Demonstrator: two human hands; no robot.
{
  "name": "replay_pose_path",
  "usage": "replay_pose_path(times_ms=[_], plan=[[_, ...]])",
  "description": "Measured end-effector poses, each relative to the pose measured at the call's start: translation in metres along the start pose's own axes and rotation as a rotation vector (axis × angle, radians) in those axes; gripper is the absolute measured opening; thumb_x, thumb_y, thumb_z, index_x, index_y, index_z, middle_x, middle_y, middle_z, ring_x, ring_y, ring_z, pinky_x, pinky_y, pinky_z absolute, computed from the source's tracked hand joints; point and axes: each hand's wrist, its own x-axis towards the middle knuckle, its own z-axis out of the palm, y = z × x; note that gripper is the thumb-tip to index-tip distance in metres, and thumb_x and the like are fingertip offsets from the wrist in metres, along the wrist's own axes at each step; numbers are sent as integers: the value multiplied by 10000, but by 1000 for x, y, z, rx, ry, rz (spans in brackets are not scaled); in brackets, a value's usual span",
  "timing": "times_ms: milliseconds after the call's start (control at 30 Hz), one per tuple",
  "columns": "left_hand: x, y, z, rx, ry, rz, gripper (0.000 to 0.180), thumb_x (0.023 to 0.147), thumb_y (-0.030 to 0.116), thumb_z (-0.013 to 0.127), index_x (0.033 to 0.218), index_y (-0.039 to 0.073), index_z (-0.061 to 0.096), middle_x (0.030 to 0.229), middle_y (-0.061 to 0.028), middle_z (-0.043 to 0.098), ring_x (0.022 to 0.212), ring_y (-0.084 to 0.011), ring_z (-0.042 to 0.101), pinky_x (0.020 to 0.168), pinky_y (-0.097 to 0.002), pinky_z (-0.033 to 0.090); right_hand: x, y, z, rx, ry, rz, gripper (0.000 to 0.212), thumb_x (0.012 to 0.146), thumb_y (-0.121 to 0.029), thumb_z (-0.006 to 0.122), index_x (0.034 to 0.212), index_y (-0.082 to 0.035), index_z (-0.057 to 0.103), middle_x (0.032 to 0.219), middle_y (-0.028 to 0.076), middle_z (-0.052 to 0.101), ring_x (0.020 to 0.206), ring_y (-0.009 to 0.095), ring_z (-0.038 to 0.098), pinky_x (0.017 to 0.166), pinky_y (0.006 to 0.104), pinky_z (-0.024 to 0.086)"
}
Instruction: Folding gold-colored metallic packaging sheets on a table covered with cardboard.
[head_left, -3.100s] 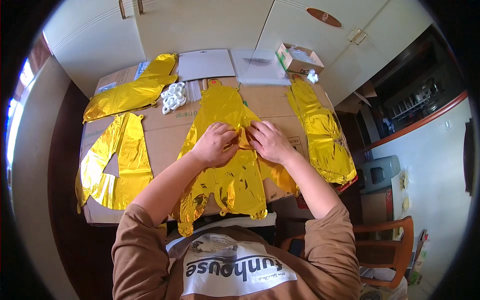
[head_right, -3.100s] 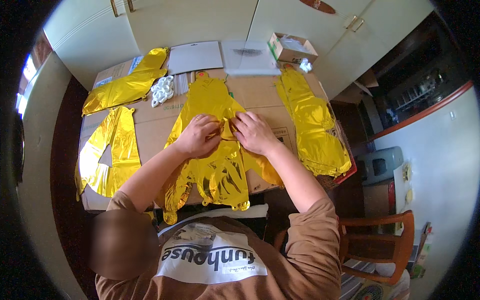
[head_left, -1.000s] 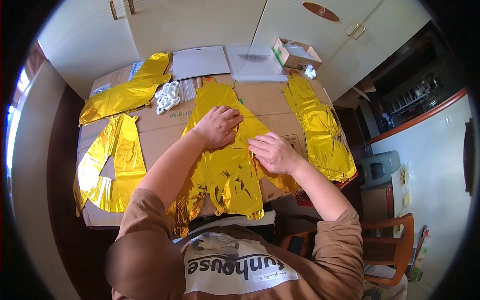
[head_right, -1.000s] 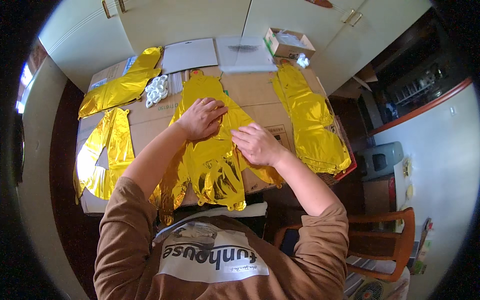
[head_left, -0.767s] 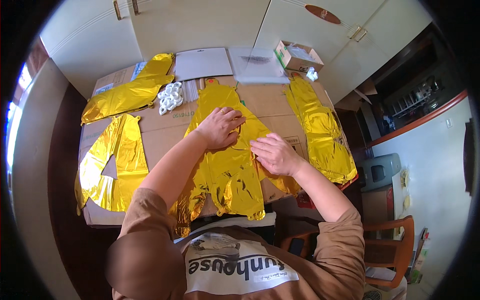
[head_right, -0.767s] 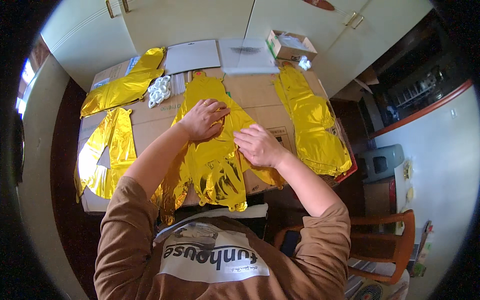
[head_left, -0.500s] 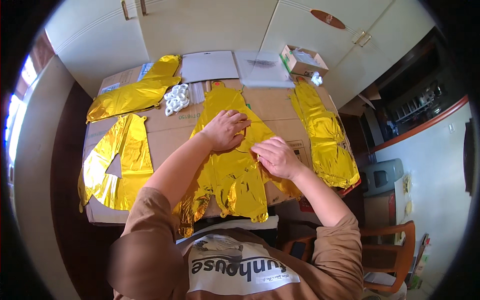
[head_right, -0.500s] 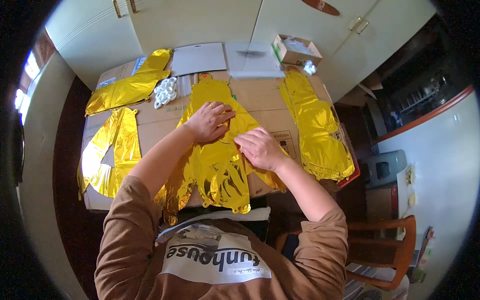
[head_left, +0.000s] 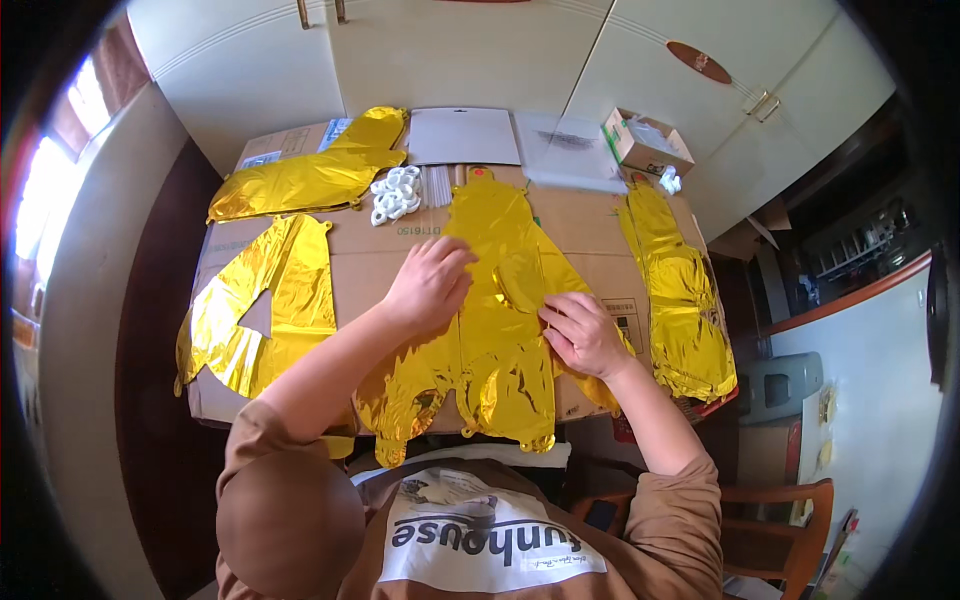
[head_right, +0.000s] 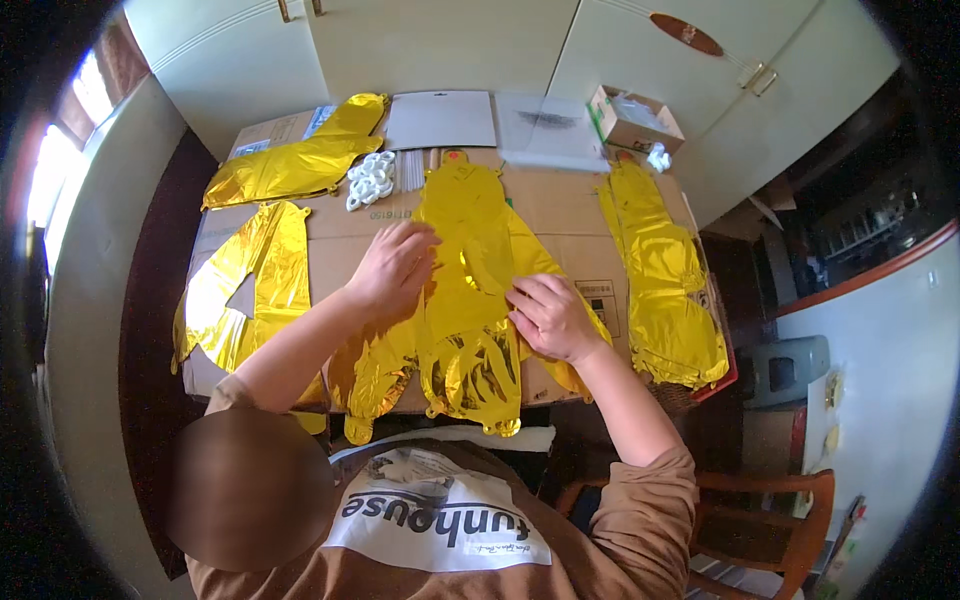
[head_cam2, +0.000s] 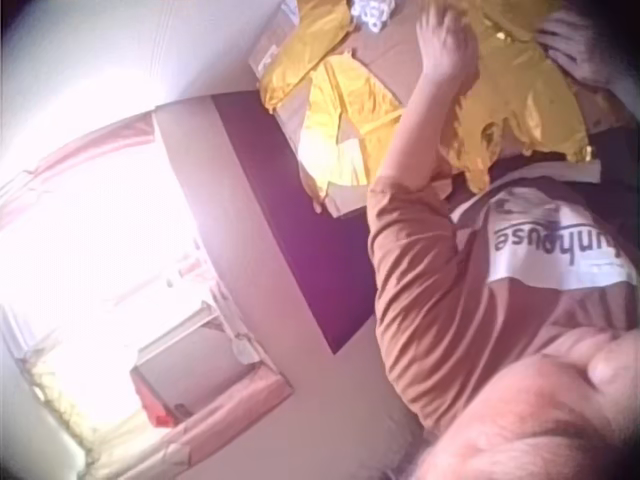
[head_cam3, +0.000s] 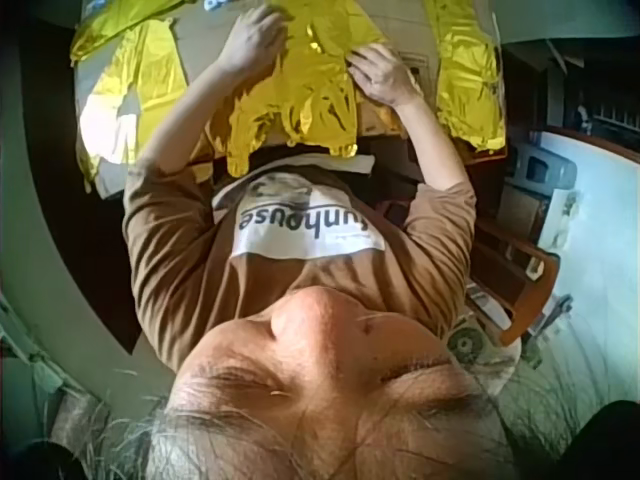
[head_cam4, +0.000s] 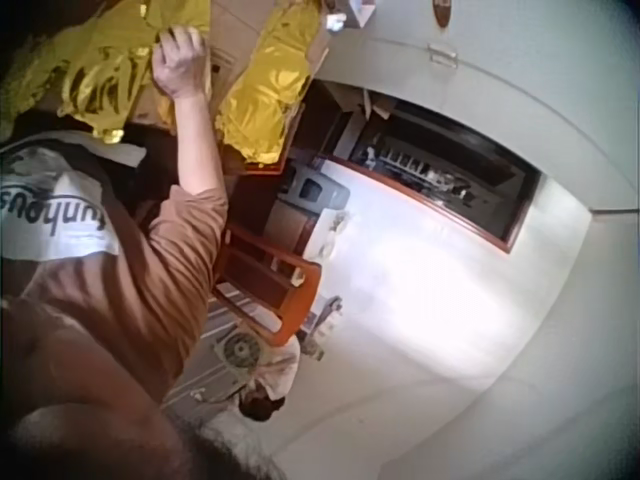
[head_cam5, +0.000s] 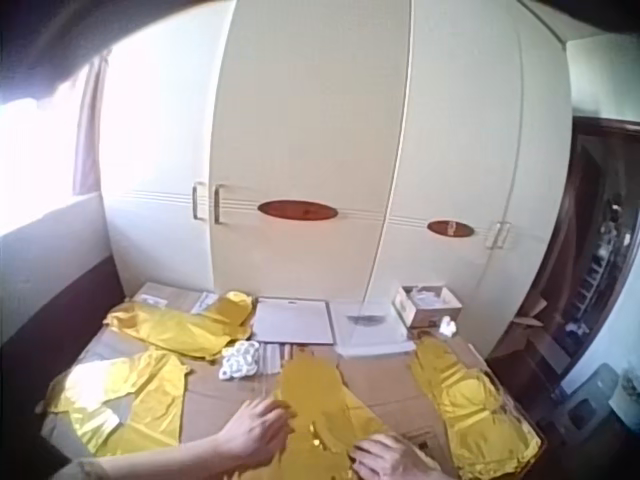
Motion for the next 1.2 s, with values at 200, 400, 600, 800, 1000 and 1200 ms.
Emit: replay_pose_path(times_ms=[200,400,600,800,1000,1200], plan=[[-69,9,-27,160,-77,-26,403,922,189,660,1284,19,601,1339,-187,581,1290,-397,530,1119,-516,396,-2,-1,2,18,-7,-1,332,873,-177,742,1174,-48,684,1387,143,635,1244,360,592,1043,454,492],[-88,10,-24,169,-94,-39,448,920,223,677,1315,27,603,1400,-187,563,1368,-395,490,1176,-538,352,-12,-5,3,13,-101,44,406,878,-246,741,1230,-69,644,1425,118,613,1338,366,528,1142,488,407],[-92,9,-23,168,-91,-38,441,930,237,674,1315,32,611,1399,-172,574,1377,-383,490,1180,-547,342,-17,-7,2,-3,-118,64,447,893,-249,722,1288,-61,629,1444,115,599,1348,364,517,1149,491,397],[-90,8,-22,185,-102,-46,430,934,252,662,1307,43,619,1401,-146,570,1392,-347,472,1205,-524,311,-8,-3,6,-45,-114,76,463,902,-249,711,1314,-55,630,1446,112,598,1336,359,523,1135,483,405],[-90,9,-24,176,-120,-59,435,945,255,653,1323,45,606,1414,-145,559,1409,-338,454,1212,-525,302,-8,-3,8,-82,-101,56,446,907,-247,708,1308,-62,642,1451,95,598,1319,338,528,1108,467,423],[-82,12,-28,145,-45,-4,420,905,202,687,1281,26,622,1354,-195,577,1322,-403,517,1163,-552,352,-13,-3,10,-79,-87,59,440,911,-249,705,1305,-63,643,1461,94,589,1318,341,523,1109,469,420]])
